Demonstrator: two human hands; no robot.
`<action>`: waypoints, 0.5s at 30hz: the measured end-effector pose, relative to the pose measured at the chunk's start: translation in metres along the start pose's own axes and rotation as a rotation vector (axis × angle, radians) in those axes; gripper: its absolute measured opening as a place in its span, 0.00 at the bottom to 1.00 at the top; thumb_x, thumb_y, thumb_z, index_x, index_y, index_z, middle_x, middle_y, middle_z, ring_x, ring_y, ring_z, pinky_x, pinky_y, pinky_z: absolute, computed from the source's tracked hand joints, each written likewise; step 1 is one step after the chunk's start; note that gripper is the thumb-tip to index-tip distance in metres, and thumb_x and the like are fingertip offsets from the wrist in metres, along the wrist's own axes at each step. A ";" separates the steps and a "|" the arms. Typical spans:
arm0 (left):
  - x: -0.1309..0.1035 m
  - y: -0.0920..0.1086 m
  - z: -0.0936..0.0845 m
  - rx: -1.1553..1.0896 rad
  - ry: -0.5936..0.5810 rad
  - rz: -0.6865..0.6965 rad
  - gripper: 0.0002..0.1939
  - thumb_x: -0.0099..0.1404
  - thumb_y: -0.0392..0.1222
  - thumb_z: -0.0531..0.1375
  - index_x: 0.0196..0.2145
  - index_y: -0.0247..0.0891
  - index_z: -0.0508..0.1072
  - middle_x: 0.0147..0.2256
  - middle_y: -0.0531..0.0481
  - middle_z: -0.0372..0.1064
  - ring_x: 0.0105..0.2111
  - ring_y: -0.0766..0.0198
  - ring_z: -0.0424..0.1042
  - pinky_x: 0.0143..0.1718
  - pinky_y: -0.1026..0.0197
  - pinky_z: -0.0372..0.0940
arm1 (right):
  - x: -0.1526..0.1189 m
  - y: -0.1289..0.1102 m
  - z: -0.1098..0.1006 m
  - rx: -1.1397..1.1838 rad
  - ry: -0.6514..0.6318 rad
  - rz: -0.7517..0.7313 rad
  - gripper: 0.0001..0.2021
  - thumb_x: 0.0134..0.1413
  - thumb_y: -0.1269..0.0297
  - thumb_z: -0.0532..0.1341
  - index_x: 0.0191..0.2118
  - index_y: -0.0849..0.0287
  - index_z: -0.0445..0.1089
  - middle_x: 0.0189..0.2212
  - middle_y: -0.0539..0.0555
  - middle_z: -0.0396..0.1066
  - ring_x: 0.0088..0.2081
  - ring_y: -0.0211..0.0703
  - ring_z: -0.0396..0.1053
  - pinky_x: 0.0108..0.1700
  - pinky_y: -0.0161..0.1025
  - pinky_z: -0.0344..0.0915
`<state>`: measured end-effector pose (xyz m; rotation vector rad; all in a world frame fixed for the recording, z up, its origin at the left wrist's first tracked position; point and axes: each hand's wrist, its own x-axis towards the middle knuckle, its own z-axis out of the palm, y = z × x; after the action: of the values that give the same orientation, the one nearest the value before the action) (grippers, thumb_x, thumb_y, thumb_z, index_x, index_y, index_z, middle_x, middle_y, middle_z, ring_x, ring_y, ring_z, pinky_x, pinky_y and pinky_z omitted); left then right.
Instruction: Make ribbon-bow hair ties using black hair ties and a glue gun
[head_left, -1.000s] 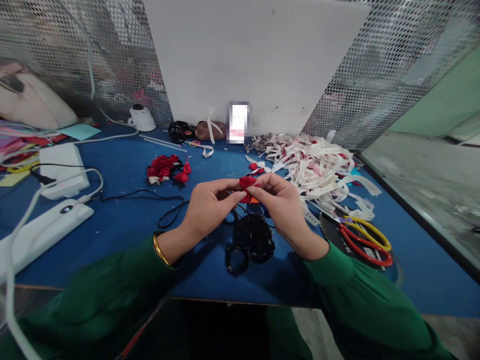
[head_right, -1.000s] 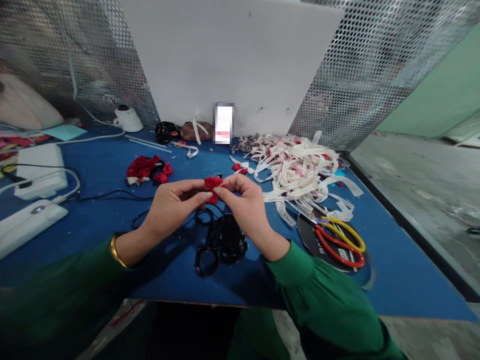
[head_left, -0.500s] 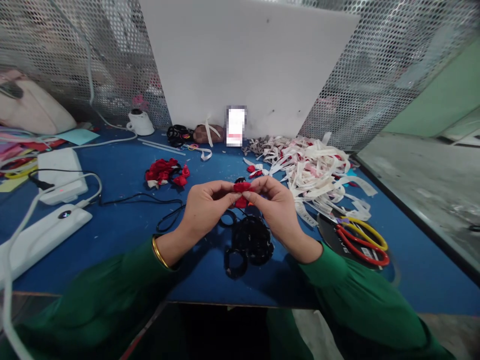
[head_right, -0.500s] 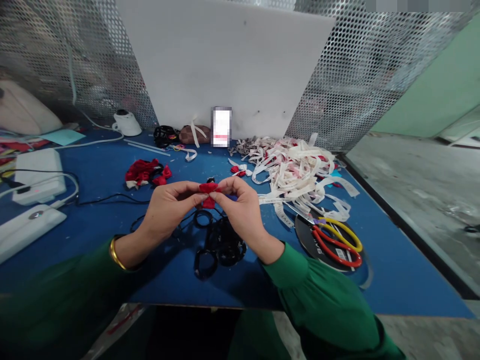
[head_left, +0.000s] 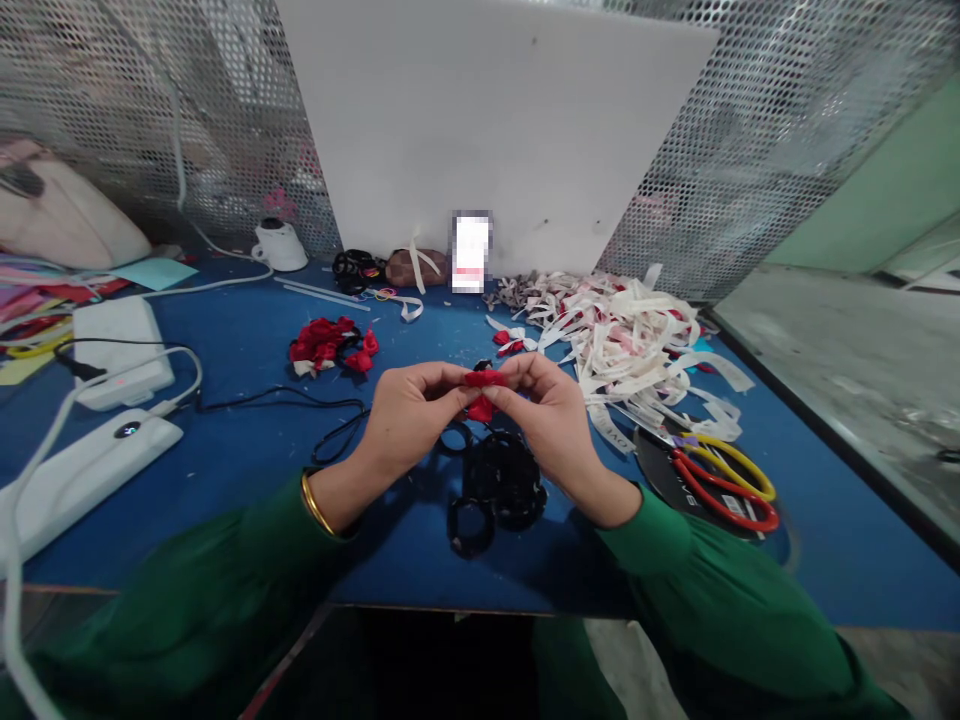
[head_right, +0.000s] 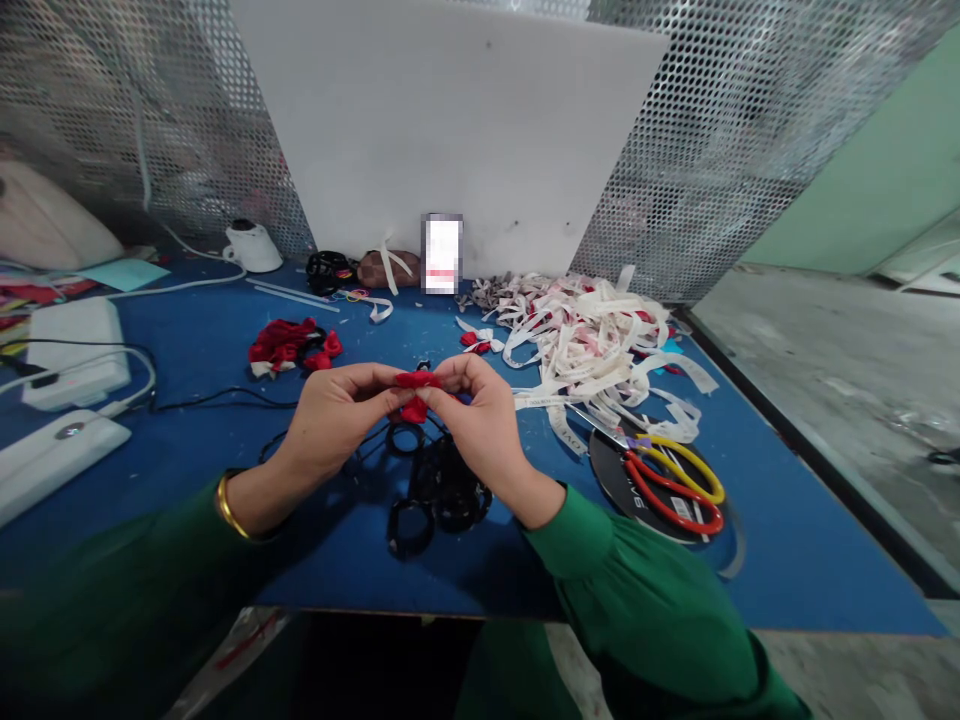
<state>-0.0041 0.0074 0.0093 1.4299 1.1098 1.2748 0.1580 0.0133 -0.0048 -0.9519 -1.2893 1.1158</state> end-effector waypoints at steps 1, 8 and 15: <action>0.000 0.000 0.000 -0.017 -0.007 -0.011 0.12 0.56 0.47 0.72 0.34 0.37 0.83 0.29 0.48 0.80 0.28 0.62 0.77 0.32 0.61 0.73 | 0.000 0.000 0.000 0.012 0.004 0.007 0.10 0.47 0.62 0.71 0.33 0.56 0.69 0.28 0.47 0.72 0.30 0.37 0.68 0.36 0.37 0.67; 0.001 0.000 -0.001 -0.057 -0.005 -0.035 0.12 0.55 0.46 0.73 0.34 0.36 0.83 0.28 0.49 0.80 0.27 0.63 0.77 0.33 0.61 0.73 | 0.000 0.000 0.001 0.075 0.008 0.056 0.11 0.45 0.62 0.72 0.32 0.56 0.69 0.28 0.47 0.73 0.30 0.37 0.69 0.36 0.38 0.68; 0.001 0.001 0.001 -0.117 -0.002 -0.070 0.09 0.55 0.43 0.72 0.34 0.36 0.82 0.28 0.50 0.79 0.27 0.65 0.76 0.31 0.64 0.70 | -0.001 -0.001 0.002 0.150 0.028 0.099 0.12 0.43 0.63 0.73 0.33 0.56 0.70 0.27 0.47 0.73 0.29 0.37 0.70 0.35 0.37 0.68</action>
<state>-0.0030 0.0079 0.0107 1.2945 1.0574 1.2667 0.1563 0.0119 -0.0043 -0.9236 -1.1296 1.2533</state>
